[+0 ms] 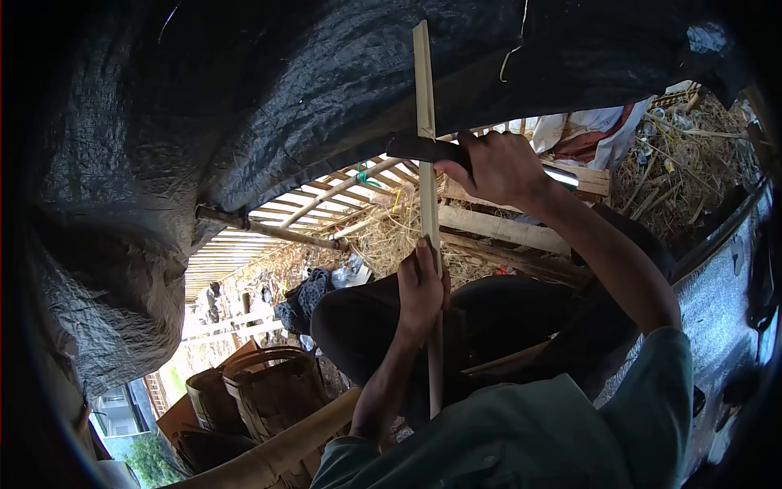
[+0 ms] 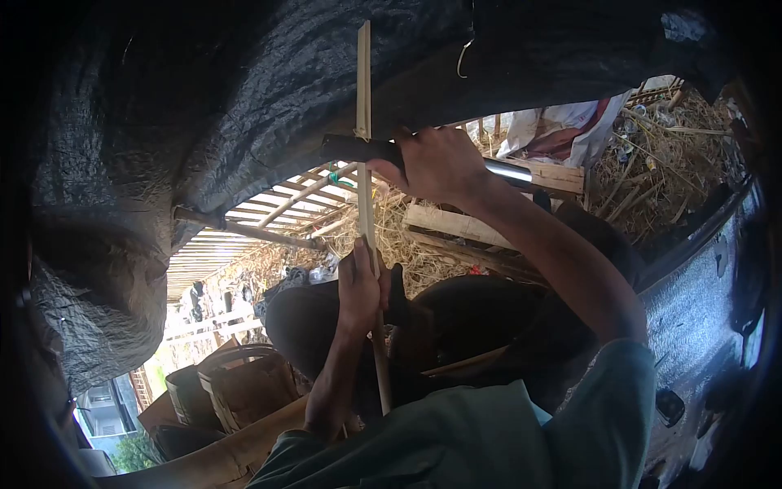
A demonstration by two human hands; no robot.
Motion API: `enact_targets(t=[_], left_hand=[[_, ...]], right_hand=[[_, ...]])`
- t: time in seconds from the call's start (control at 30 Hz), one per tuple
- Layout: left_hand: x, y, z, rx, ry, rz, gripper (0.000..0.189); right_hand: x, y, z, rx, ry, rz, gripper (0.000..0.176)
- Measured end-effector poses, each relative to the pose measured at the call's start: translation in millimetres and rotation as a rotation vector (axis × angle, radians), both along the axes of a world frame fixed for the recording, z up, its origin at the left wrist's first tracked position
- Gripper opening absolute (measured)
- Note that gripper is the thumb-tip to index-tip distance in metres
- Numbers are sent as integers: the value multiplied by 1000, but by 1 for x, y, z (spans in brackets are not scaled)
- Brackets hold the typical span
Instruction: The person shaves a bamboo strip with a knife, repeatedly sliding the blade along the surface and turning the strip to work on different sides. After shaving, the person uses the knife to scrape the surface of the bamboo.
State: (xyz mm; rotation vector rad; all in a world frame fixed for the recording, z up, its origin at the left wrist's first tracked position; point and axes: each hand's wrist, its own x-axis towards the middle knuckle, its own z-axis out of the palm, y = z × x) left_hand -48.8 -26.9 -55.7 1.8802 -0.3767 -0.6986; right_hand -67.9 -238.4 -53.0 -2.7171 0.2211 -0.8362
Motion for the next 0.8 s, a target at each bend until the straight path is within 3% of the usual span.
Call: enact_targets(t=[0.13,0.23,0.37,0.5,0.6,0.67,0.8], left_hand=[[10,4,-9,-56,92,50,55],[14,7,-3,-124,146,63,55],[19,16,-20,-248,222,27,44],[14,17,-19,-248,384,171,37],[17,22,-33,-170,225,-37,43],[4,15,-21,-80,159,-16,51],[-7,6,-16,9,44,-34,56]], right_hand=[[3,15,-11,55,25,15,57],[-7,34,-5,128,137,126,57],[-20,60,-20,65,88,297,61],[-27,76,-19,42,143,345,62],[-26,72,-12,52,147,272,60],[-14,52,-1,122,175,124,58],[1,2,5,-79,24,82,58]])
